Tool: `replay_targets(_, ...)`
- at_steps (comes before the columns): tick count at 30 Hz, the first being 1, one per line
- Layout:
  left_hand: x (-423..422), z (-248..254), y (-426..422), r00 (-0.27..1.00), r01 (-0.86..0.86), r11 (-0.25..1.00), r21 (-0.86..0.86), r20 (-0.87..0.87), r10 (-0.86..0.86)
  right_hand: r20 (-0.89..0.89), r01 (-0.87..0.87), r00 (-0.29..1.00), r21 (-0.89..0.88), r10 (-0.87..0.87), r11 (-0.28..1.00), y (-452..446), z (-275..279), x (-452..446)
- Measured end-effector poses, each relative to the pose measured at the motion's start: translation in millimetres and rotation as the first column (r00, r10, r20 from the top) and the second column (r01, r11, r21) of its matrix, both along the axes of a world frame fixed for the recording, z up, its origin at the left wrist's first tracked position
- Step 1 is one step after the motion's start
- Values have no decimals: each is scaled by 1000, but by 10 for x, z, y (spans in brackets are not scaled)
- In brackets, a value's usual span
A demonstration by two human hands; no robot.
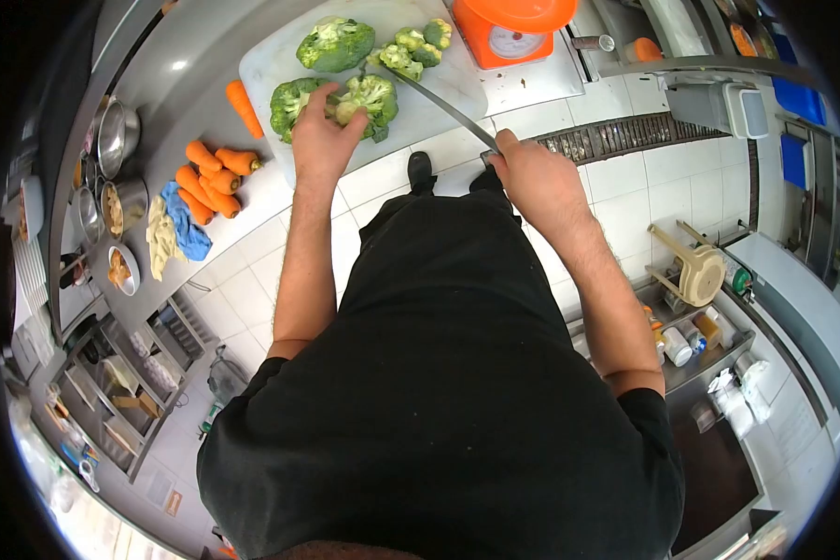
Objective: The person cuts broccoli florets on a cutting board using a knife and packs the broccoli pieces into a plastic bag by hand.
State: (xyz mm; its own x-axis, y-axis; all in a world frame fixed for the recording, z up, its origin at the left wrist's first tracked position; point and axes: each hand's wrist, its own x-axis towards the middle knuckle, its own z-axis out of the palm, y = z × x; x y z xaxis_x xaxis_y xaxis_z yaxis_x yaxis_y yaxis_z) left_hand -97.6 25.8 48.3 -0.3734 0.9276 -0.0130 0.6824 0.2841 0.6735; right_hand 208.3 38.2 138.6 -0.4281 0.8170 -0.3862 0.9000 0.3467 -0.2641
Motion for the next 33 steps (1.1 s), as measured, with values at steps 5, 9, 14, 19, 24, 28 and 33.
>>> replay_targets(5,-53,-125,60,999,-31,996,-87,-17,30,-55,59,997,3,-59,998,-30,87,105)
replay_targets(9,29,-4,108,966,-104,961,-257,204,159,-80,84,993,-37,-86,996,-122,286,177)
replay_targets(14,82,6,54,820,-125,955,-269,514,252,-147,45,988,-84,-57,995,-244,266,249)
replay_targets(19,59,-122,-10,790,-108,965,-238,568,229,-166,8,986,-75,-20,997,-286,216,224)
replay_targets(24,65,-130,-22,786,-114,965,-238,573,234,-126,7,992,-76,-16,997,-269,313,213)
replay_targets(28,71,-62,22,753,-133,952,-277,596,279,-113,-6,994,-105,-6,994,-293,425,279)
replay_targets(33,103,-103,66,667,-138,945,-296,678,310,-94,-11,996,-98,2,995,-321,318,260)
